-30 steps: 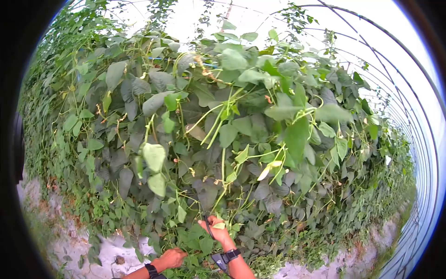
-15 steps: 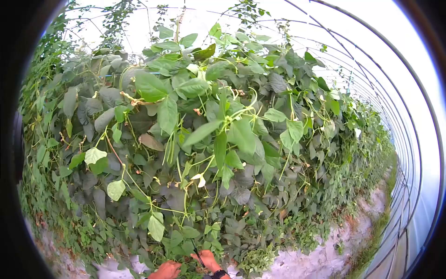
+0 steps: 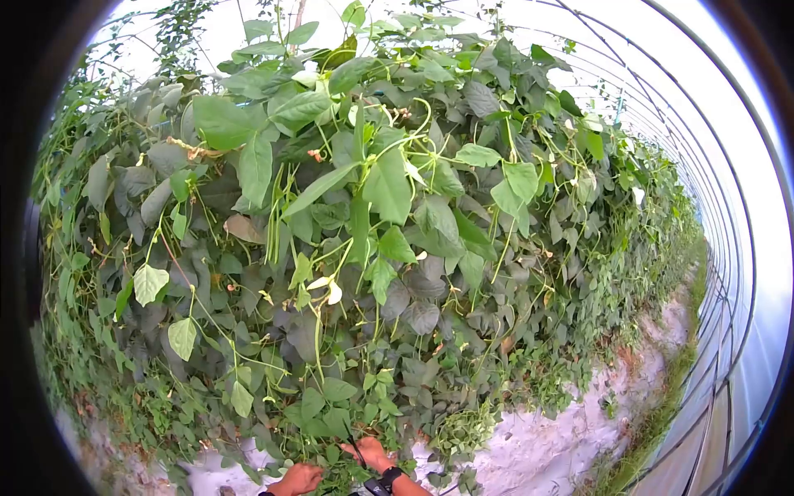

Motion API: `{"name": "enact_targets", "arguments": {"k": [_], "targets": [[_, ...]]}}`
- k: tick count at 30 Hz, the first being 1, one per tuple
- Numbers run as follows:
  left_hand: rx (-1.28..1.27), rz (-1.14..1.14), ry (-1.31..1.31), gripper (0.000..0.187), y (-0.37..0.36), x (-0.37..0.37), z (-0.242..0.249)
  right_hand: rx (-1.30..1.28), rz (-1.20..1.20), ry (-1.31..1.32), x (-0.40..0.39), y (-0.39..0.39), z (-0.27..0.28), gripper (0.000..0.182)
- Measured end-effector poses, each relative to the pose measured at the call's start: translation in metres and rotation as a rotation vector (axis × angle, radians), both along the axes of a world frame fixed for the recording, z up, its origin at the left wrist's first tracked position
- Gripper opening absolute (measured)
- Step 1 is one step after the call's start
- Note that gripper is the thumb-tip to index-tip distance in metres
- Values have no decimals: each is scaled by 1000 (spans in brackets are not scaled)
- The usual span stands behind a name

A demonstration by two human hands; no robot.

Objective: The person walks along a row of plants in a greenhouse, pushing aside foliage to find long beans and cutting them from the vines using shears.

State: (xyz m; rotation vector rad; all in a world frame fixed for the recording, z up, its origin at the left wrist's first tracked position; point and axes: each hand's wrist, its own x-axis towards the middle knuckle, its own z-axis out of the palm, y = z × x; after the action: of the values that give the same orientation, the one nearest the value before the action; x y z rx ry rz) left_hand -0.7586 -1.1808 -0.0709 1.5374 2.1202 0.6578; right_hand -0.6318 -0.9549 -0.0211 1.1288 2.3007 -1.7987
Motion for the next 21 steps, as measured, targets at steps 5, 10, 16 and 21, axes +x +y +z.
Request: {"name": "enact_targets", "arguments": {"k": [5, 10, 16, 21], "targets": [[108, -32, -3, 17, -7, 5, 19, -237, -53, 13, 6, -19, 7, 51], [66, 7, -36, 23, -20, 14, 5, -284, -31, 16, 9, -33, -11, 48], [7, 37, -86, 22, -33, 21, 1, -62, 88, 6, 11, -32, -37, 50], [0, 138, -81, 19, -44, 34, -40, -258, 113, 127, 20, -30, -62, 43]]}}
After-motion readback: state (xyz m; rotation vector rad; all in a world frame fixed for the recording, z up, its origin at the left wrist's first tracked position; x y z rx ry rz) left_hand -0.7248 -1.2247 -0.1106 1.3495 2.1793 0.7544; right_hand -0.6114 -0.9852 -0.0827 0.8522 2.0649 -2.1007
